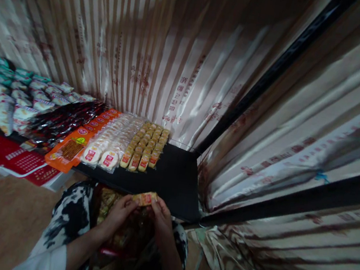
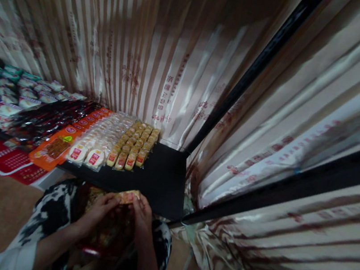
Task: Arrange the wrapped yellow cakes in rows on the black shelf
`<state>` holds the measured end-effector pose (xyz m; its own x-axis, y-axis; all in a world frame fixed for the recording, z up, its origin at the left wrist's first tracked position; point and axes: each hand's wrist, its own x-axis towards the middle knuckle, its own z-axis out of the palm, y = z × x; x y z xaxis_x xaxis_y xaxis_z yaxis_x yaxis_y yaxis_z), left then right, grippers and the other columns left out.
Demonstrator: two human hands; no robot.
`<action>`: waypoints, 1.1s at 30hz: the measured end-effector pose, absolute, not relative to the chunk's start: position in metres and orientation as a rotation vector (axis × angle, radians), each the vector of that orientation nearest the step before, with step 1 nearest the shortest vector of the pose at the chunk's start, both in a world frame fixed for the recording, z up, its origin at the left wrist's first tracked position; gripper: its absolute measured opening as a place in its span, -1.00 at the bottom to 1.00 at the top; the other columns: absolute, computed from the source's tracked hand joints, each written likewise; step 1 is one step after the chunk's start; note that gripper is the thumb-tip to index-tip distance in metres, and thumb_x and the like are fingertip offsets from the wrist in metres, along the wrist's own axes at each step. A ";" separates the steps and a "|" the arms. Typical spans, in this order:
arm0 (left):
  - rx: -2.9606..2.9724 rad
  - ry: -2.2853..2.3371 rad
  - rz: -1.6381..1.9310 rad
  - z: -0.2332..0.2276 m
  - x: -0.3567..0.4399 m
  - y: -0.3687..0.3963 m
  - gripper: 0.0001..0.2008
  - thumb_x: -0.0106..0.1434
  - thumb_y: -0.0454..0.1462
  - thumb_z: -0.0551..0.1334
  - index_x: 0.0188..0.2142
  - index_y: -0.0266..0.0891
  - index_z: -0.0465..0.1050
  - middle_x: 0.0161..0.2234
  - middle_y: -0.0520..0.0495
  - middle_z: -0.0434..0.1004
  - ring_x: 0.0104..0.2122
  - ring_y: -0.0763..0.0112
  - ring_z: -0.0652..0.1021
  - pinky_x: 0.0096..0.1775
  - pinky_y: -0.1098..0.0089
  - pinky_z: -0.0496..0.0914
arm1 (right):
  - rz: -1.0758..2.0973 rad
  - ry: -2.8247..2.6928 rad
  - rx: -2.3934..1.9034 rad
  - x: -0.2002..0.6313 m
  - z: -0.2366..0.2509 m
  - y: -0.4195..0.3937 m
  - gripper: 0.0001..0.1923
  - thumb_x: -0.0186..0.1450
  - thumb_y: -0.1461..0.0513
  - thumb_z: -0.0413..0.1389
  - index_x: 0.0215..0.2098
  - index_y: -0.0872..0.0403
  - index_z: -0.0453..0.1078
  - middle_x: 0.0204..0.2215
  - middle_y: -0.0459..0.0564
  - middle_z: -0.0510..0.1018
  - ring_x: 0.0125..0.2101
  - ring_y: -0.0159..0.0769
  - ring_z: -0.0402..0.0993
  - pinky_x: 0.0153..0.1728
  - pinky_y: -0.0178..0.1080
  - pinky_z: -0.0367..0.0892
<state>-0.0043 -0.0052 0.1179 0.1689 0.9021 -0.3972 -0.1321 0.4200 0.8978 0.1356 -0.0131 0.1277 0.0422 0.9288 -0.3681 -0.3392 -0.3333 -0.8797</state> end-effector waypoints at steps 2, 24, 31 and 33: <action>0.879 1.197 0.885 0.123 -0.003 0.003 -0.59 -0.03 0.00 0.22 -0.34 -0.31 0.36 -0.44 -0.03 0.48 -0.46 0.41 0.48 -0.50 0.49 0.28 | 1.525 -0.712 -1.250 0.136 0.125 -0.011 -0.53 0.05 -0.03 0.16 -0.16 0.04 0.35 -0.43 -0.08 0.54 -0.46 -0.31 0.44 -0.41 -0.29 0.31; 1.586 1.417 1.038 0.147 0.016 0.070 -0.62 0.12 -0.30 0.06 -0.04 -0.28 0.30 -0.13 -0.16 0.40 -0.25 0.40 0.47 -0.19 0.36 0.39 | 0.857 -1.151 -1.627 0.140 0.116 0.069 -0.53 0.11 0.03 0.05 -0.09 0.13 0.34 -0.35 -0.01 0.52 -0.47 -0.33 0.44 -0.35 -0.28 0.35; 1.645 1.450 1.040 0.128 0.024 0.077 -0.65 0.14 -0.37 0.02 -0.07 -0.21 0.35 -0.08 -0.14 0.40 -0.05 0.33 0.41 0.03 0.26 0.27 | 0.726 -1.197 -1.740 0.131 0.104 0.097 -0.53 0.13 0.01 0.00 -0.11 0.12 0.37 -0.27 0.04 0.47 -0.48 -0.34 0.44 -0.36 -0.28 0.34; 1.643 1.465 1.007 0.125 0.023 0.080 -0.64 0.14 -0.38 0.01 -0.06 -0.23 0.35 -0.06 -0.16 0.40 -0.04 0.32 0.41 0.04 0.25 0.27 | 0.695 -1.224 -1.731 0.128 0.101 0.100 -0.53 0.15 0.01 -0.02 -0.10 0.13 0.36 -0.22 0.08 0.43 -0.50 -0.36 0.43 -0.37 -0.28 0.35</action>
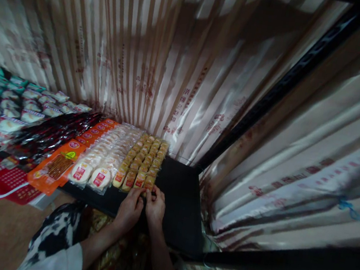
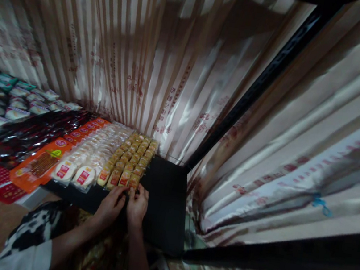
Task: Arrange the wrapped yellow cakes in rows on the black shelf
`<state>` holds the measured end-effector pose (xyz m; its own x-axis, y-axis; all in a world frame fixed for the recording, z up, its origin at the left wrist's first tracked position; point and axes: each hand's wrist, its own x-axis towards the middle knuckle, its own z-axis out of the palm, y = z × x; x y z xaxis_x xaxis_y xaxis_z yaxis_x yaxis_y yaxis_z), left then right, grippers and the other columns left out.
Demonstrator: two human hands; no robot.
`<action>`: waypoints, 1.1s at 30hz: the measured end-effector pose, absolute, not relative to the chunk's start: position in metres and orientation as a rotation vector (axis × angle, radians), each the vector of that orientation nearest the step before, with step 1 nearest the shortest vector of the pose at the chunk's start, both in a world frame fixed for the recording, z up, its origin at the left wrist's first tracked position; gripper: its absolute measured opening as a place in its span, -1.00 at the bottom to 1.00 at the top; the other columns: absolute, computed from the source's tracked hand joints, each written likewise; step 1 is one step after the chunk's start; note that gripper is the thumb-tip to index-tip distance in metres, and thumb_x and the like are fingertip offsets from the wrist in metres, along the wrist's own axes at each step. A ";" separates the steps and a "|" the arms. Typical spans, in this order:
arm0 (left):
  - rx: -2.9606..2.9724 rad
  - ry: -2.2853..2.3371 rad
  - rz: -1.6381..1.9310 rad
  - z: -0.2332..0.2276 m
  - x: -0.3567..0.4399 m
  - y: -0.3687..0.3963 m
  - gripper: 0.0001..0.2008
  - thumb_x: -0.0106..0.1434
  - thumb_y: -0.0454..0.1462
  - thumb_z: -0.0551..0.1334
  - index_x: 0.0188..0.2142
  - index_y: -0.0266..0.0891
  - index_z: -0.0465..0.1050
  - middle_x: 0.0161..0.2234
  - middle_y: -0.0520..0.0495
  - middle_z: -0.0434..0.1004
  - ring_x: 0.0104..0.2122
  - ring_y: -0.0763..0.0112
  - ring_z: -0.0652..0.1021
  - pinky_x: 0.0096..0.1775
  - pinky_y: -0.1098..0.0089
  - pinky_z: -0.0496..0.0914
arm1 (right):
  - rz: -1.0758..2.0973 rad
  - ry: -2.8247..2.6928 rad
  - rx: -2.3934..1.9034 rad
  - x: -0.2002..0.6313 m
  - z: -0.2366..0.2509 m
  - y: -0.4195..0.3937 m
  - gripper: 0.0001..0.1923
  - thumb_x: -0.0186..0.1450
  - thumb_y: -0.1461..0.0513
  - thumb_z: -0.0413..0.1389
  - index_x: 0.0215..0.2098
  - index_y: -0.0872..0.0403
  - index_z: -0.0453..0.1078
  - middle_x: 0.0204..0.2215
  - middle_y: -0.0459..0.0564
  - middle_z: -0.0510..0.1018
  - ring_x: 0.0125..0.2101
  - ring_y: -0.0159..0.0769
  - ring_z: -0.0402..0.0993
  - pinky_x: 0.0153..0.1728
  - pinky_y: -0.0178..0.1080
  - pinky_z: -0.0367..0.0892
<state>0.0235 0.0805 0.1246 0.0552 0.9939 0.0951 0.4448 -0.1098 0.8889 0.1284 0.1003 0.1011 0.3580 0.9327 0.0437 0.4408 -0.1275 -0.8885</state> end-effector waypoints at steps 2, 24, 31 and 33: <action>1.641 1.471 0.995 0.122 0.023 0.083 -0.63 0.14 -0.38 0.01 -0.06 -0.25 0.35 -0.06 -0.17 0.40 -0.04 0.31 0.41 0.04 0.24 0.27 | 0.672 -1.226 -1.720 0.127 0.099 0.102 -0.54 0.17 0.03 -0.03 -0.08 0.13 0.34 -0.21 0.09 0.41 -0.50 -0.37 0.43 -0.37 -0.28 0.35; 1.668 1.479 0.944 0.093 0.028 0.091 -0.45 0.09 -0.46 -0.05 0.10 -0.26 0.24 0.10 -0.18 0.24 0.08 0.34 0.31 0.12 0.32 0.20 | 0.631 -1.209 -1.754 0.121 0.102 0.112 -0.65 0.16 0.05 -0.03 -0.18 0.09 0.27 -0.26 0.05 0.42 -0.49 -0.33 0.44 -0.42 -0.27 0.34; 1.730 1.514 0.936 0.091 0.030 0.088 -0.46 0.11 -0.46 -0.06 0.10 -0.23 0.24 0.06 -0.16 0.26 0.06 0.36 0.33 0.09 0.33 0.23 | 0.692 -1.233 -1.649 0.123 0.095 0.115 -0.60 0.18 0.03 -0.05 -0.15 0.15 0.25 -0.26 0.10 0.38 -0.43 -0.30 0.43 -0.38 -0.24 0.38; 1.755 1.526 0.946 0.094 0.030 0.086 -0.46 0.09 -0.49 -0.07 0.08 -0.29 0.25 0.07 -0.18 0.26 0.08 0.35 0.30 0.11 0.32 0.20 | 0.716 -1.216 -1.627 0.123 0.095 0.113 -0.55 0.17 0.02 -0.04 -0.13 0.17 0.25 -0.24 0.12 0.36 -0.41 -0.31 0.42 -0.37 -0.24 0.38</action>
<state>0.0303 0.0855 0.0937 0.0756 0.9902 0.1176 0.5460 -0.1398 0.8260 0.1229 0.1132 0.0946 0.3341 0.9389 0.0822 0.3841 -0.0560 -0.9216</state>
